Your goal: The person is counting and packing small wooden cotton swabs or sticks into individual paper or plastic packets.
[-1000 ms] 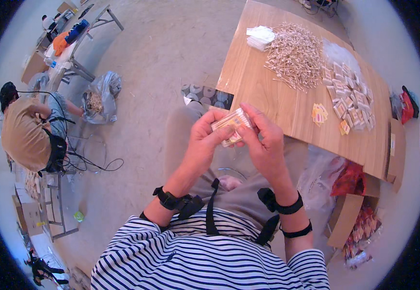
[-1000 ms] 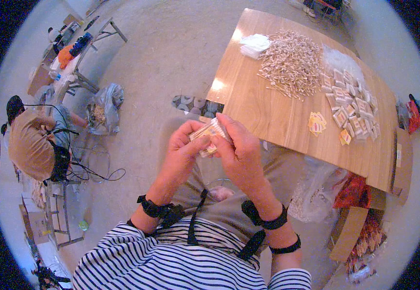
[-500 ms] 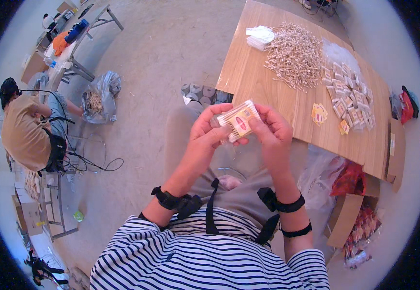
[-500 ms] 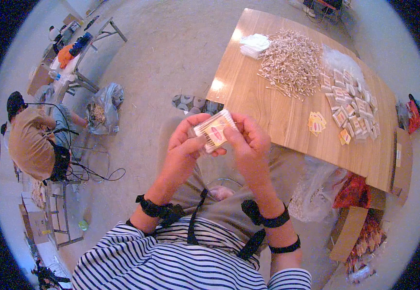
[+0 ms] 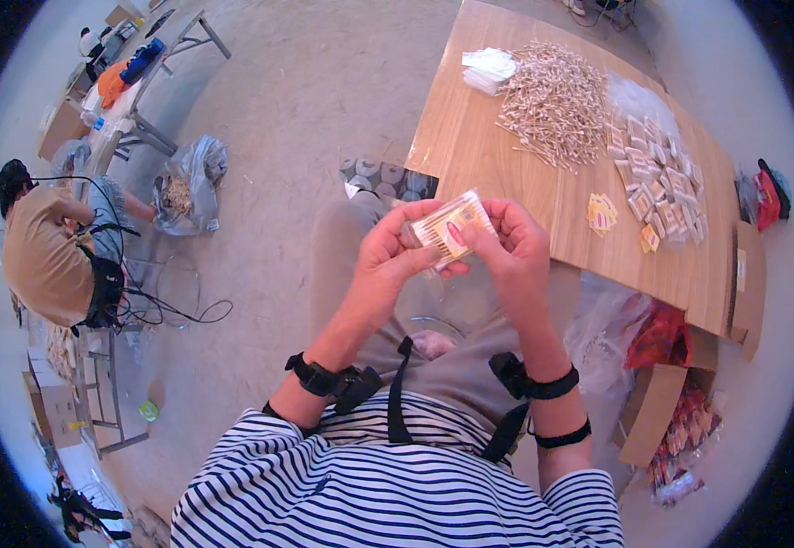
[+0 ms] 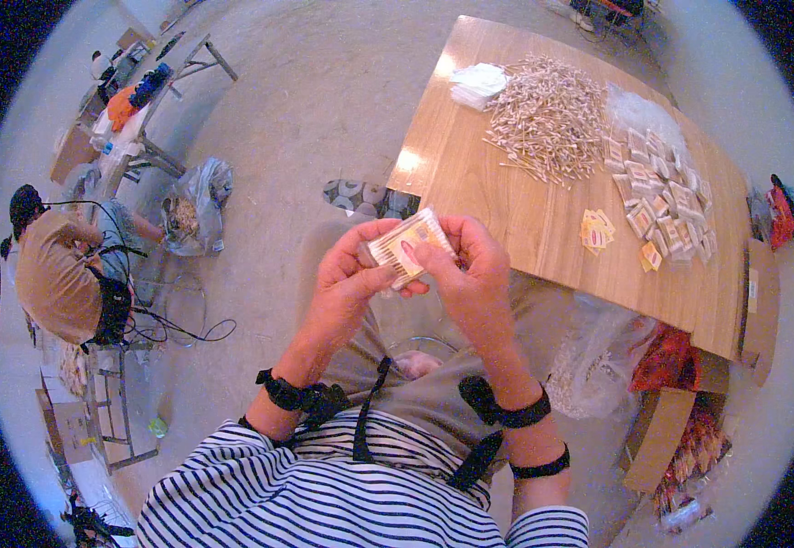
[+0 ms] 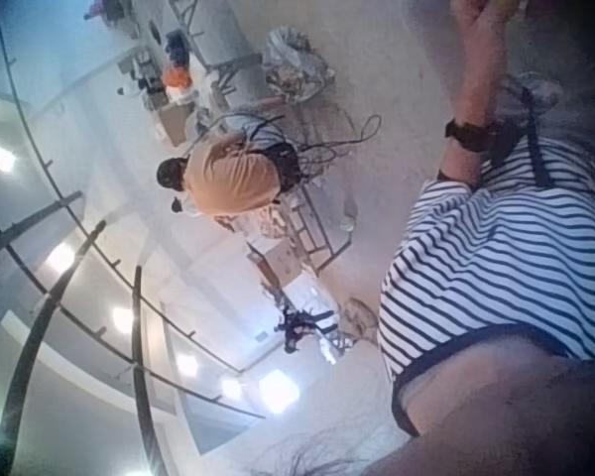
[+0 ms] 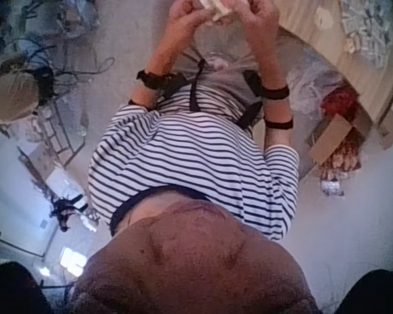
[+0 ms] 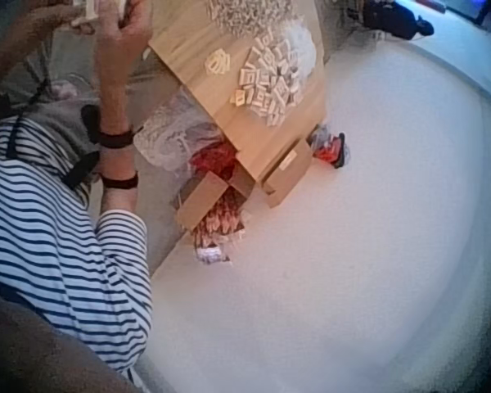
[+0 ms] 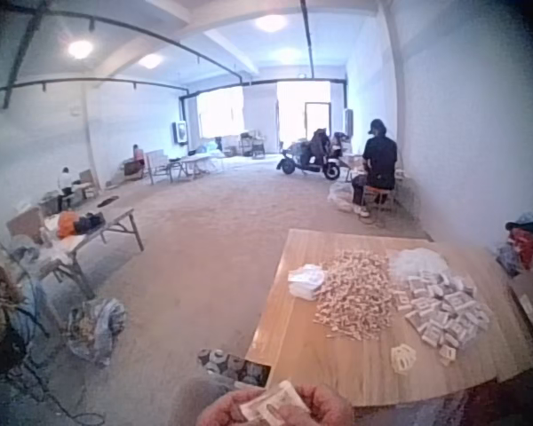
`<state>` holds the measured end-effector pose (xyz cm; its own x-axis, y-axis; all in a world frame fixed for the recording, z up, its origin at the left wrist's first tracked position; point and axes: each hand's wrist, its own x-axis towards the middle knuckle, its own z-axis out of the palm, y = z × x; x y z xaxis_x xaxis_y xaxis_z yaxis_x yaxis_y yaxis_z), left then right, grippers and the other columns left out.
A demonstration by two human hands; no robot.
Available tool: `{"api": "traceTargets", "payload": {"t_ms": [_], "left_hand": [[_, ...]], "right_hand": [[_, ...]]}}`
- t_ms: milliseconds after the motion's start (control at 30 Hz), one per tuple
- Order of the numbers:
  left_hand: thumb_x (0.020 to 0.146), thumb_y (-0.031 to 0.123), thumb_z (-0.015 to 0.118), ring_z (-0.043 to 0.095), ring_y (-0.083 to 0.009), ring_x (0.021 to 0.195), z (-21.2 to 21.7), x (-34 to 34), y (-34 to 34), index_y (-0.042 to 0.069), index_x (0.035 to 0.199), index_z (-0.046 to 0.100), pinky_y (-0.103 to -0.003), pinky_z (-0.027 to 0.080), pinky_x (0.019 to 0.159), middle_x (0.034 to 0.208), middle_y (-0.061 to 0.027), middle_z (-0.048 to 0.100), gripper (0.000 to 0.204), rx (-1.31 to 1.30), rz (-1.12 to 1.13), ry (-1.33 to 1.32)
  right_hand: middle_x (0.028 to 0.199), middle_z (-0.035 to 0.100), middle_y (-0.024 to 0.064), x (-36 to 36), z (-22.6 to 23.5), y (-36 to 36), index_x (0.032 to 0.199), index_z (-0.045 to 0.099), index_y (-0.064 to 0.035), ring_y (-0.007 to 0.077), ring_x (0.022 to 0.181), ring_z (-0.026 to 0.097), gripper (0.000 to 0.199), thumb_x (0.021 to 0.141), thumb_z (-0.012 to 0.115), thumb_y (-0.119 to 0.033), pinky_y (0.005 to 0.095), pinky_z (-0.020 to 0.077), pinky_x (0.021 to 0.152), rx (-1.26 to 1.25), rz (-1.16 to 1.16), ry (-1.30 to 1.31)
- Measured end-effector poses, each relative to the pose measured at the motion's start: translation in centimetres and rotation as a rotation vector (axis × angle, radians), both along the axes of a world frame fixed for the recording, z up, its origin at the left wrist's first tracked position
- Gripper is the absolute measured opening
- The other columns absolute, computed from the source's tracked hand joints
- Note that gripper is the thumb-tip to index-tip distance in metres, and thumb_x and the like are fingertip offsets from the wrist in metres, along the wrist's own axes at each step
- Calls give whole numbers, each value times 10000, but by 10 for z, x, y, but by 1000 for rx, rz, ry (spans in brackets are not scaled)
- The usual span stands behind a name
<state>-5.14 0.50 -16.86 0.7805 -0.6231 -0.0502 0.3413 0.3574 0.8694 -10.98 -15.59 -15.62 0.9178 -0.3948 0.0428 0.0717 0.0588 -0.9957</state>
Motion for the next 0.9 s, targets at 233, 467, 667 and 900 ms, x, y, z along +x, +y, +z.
{"api": "traceTargets", "payload": {"t_ms": [233,467,667,900], "left_hand": [[921,46,605,725,-274,904,5,4,4,0,1393,451,-341,588,789,1206,-149,661,499,64,-61,-65],[963,43,586,710,-229,941,7,5,4,-8,1416,420,-312,568,807,1230,-154,643,485,49,-81,-79],[948,58,626,705,-206,892,4,-2,-2,-14,1347,456,-302,582,745,1147,-137,658,439,87,-19,-112],[920,42,637,663,-161,677,0,2,-1,-16,1216,502,-292,574,589,954,-120,674,330,111,22,-60]], "right_hand": [[1027,691,61,-1,4,-6,1149,600,13,97,903,651,295,898,711,-96,246,527,792,61,140,-51],[901,686,39,-1,-3,0,1006,637,-6,80,770,617,186,893,721,-128,244,502,674,13,69,21],[772,661,21,-1,-16,8,905,641,-17,66,682,587,159,884,721,-154,255,476,586,-88,0,29],[757,640,13,-3,-16,11,923,649,-12,72,683,581,155,924,675,-164,260,475,591,-95,24,28]]}}
